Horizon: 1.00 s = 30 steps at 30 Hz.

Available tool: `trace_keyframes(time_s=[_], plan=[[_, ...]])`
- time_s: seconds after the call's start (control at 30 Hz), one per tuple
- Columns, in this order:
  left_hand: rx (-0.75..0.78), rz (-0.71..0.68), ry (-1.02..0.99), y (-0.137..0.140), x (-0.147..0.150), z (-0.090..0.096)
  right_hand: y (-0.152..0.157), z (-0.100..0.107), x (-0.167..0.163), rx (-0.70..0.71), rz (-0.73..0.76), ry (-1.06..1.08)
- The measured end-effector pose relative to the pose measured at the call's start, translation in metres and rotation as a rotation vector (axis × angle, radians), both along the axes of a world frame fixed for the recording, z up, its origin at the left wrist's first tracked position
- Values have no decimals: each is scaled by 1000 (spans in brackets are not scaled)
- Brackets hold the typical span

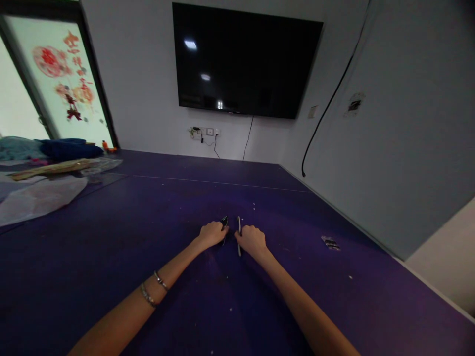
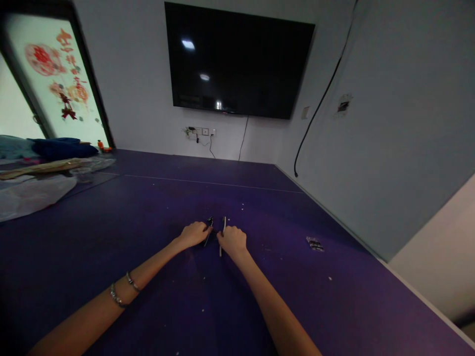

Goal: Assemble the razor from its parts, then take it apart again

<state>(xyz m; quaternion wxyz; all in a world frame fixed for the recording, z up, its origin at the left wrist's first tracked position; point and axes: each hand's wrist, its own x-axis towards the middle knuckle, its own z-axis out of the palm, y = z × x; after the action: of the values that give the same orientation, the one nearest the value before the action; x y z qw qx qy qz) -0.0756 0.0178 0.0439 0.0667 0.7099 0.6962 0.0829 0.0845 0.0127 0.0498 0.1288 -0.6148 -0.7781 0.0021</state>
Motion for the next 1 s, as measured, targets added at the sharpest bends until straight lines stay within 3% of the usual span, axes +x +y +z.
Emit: trace_keyframes(time_s=[0.13,0.27,0.4,0.5,0.63,0.77,1.0], plan=[[61,25,-53,4,-16,7,13,11,39,-24,97,79],[125,64,-124,11,-37,9,33,14,110,-40,262,253],[168,78,-241,19,-54,1,50,6,194,-43,262,250],[167,83,-297,23,-60,-4,55,4,254,-116,157,160],[133,71,-337,25,-63,-4,54,6,311,-226,71,73],[121,74,-398,28,-67,-8,51,7,338,-185,2,81],[113,59,-378,32,-71,-12,55,5,339,-232,9,203]])
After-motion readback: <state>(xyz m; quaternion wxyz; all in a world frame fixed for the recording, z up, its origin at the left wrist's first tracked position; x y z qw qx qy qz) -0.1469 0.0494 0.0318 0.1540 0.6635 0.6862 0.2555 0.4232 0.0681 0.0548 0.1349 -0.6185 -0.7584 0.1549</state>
